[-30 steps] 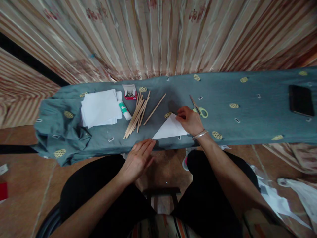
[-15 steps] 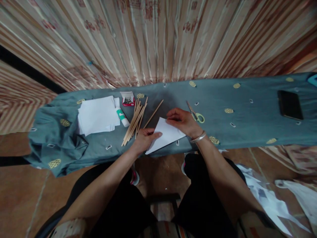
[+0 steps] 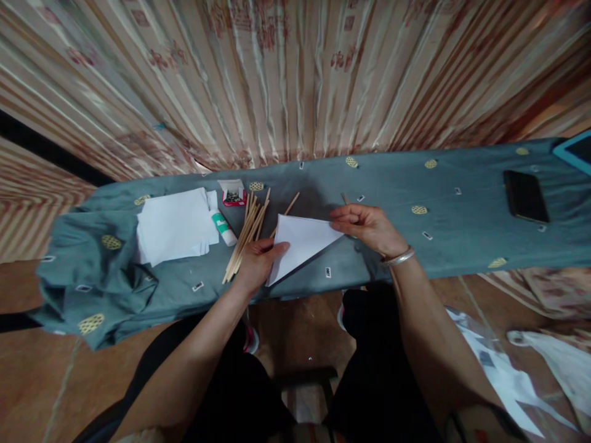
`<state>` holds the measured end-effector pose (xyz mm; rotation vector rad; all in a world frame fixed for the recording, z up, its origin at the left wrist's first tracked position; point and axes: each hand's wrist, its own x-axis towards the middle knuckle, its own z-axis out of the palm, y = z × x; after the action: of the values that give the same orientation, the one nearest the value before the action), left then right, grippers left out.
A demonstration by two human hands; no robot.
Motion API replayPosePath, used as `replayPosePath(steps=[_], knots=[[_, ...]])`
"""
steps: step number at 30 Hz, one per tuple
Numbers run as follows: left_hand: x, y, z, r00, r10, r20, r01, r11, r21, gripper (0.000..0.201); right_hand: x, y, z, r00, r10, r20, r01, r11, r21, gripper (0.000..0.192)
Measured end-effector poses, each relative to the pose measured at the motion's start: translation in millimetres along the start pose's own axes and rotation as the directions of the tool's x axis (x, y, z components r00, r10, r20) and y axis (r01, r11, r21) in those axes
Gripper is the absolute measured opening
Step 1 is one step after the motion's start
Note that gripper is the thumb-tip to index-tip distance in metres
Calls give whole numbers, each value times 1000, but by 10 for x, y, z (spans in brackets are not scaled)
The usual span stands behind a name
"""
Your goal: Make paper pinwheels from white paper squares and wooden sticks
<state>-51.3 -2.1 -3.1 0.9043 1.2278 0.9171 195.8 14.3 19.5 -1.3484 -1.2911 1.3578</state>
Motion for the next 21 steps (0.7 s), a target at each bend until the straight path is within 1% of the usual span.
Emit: replayPosePath(steps=[5, 8, 11, 17, 21], knots=[[25, -16, 33, 1000, 5, -30, -7, 998, -63, 35, 12, 1, 60, 998, -23, -57, 26, 999, 44, 44], [25, -8, 45, 999, 21, -39, -23, 999, -48, 34, 26, 14, 52, 995, -38, -96, 45, 997, 68, 44], [25, -20, 43, 998, 53, -26, -54, 998, -24, 29, 30, 25, 38, 991, -39, -125, 48, 996, 75, 42], [42, -55, 28, 998, 52, -20, -52, 998, -25, 31, 44, 72, 42, 983, -89, -163, 96, 995, 36, 38], [51, -74, 9, 999, 45, -21, -46, 998, -36, 29, 66, 117, 18, 984, -85, -156, 89, 996, 16, 41]])
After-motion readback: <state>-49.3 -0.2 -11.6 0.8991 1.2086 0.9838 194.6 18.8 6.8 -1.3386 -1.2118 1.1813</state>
